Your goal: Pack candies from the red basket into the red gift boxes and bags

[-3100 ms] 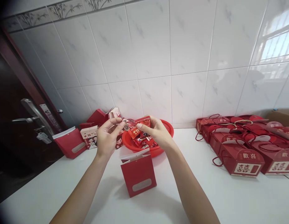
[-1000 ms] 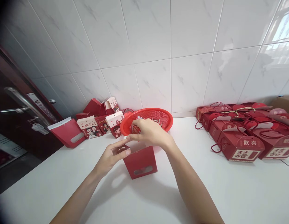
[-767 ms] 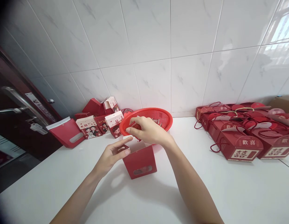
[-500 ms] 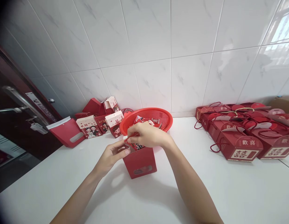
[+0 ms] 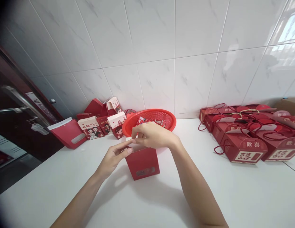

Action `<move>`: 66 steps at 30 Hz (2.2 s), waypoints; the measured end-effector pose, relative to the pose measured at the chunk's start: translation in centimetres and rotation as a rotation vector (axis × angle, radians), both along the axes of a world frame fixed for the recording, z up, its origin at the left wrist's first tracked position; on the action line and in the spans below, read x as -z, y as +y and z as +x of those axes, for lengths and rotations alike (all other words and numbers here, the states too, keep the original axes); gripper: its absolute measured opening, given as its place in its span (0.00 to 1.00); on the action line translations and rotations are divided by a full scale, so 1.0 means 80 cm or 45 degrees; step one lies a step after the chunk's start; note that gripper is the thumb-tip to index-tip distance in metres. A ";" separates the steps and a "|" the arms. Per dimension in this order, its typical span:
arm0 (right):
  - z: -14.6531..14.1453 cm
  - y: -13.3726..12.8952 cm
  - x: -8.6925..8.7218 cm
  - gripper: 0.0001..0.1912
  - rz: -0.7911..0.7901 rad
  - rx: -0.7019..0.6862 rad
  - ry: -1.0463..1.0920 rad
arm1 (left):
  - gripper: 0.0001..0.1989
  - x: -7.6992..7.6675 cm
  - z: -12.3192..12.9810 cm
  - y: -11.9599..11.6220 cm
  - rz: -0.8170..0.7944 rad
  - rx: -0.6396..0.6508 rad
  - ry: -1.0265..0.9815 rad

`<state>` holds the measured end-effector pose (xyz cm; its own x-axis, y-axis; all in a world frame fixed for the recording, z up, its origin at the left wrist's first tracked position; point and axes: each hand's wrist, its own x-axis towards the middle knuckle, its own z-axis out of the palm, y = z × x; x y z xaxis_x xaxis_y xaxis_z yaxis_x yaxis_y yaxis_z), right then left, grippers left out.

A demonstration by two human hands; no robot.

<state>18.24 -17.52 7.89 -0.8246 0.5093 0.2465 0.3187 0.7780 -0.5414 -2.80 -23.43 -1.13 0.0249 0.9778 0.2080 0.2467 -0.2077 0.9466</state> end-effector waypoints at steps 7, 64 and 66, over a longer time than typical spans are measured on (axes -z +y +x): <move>0.014 0.003 -0.004 0.08 -0.089 0.041 0.335 | 0.25 0.024 -0.002 -0.001 0.164 -0.035 0.095; 0.029 0.000 0.120 0.25 -0.568 0.425 0.872 | 0.30 0.062 0.018 0.006 0.075 -0.009 -0.459; 0.037 0.005 0.115 0.25 -0.647 0.453 0.975 | 0.28 0.066 0.018 0.006 -0.011 0.036 -0.559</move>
<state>21.19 -17.11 -1.29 -0.3113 0.8901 0.3329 -0.0876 0.3220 -0.9427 -1.32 -22.96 -6.45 -0.0369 0.9798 0.1965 -0.1854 -0.1999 0.9621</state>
